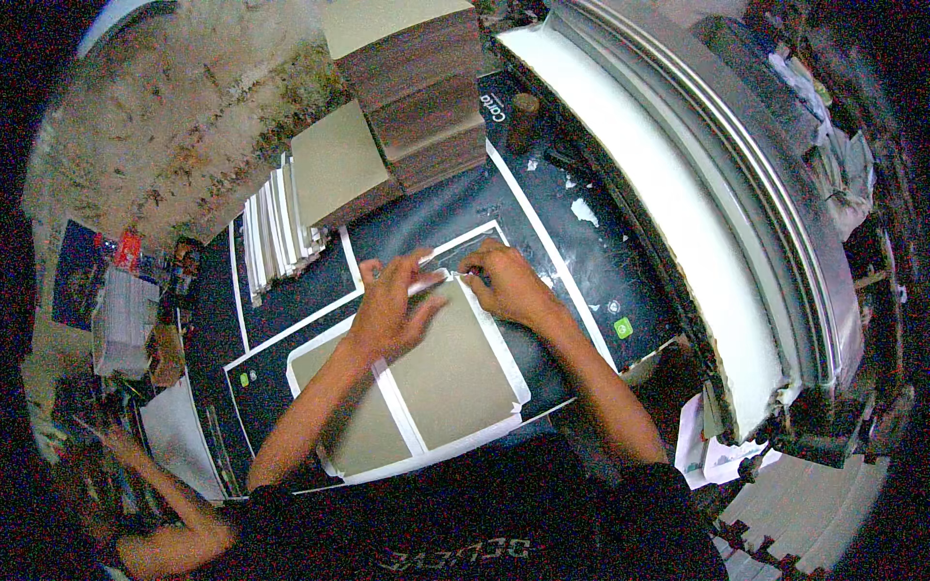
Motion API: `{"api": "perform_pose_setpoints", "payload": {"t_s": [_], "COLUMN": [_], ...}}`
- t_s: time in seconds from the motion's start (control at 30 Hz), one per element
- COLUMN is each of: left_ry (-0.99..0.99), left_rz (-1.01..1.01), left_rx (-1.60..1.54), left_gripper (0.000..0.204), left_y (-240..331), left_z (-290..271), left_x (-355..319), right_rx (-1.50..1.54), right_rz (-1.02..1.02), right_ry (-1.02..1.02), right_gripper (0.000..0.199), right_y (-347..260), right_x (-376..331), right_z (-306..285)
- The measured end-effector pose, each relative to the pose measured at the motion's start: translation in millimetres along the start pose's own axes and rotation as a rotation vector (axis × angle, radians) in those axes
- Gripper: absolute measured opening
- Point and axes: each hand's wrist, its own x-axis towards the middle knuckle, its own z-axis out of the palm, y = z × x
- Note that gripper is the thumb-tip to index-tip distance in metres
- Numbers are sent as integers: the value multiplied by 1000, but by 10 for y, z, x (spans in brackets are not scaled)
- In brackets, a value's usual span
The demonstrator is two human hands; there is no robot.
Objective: The person aligns cardboard sheets onto a larger paper base, folds the edges, and feeds the assembly through a rolling machine to create packaging units.
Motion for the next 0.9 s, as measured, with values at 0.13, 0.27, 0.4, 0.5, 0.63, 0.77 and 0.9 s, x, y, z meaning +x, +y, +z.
{"api": "perform_pose_setpoints", "payload": {"t_s": [0.13,0.27,0.4,0.5,0.63,0.77,0.9], "left_ry": [-54,-29,-34,-64,-48,-45,-80], "left_rz": [12,100,88,62,89,116,87], "left_rx": [-133,-111,-131,-163,-188,-217,-220], "left_gripper": [70,60,57,54,52,52,56], "left_y": [-129,-105,-107,-94,-132,-202,-186], "left_z": [10,1,26,73,115,190,162], "left_x": [302,382,368,360,317,276,262], "right_rx": [0,-9,-14,-57,-82,-67,-26], "right_rz": [14,14,75,106,152,169,184], "right_ry": [2,19,-16,-18,1,-23,-88], "right_gripper": [16,16,17,19,22,24,25], "right_y": [-4,-43,-74,-44,-35,-16,29], "right_x": [39,49,80,93,123,176,230], "right_z": [31,35,41,55,85,86,34]}}
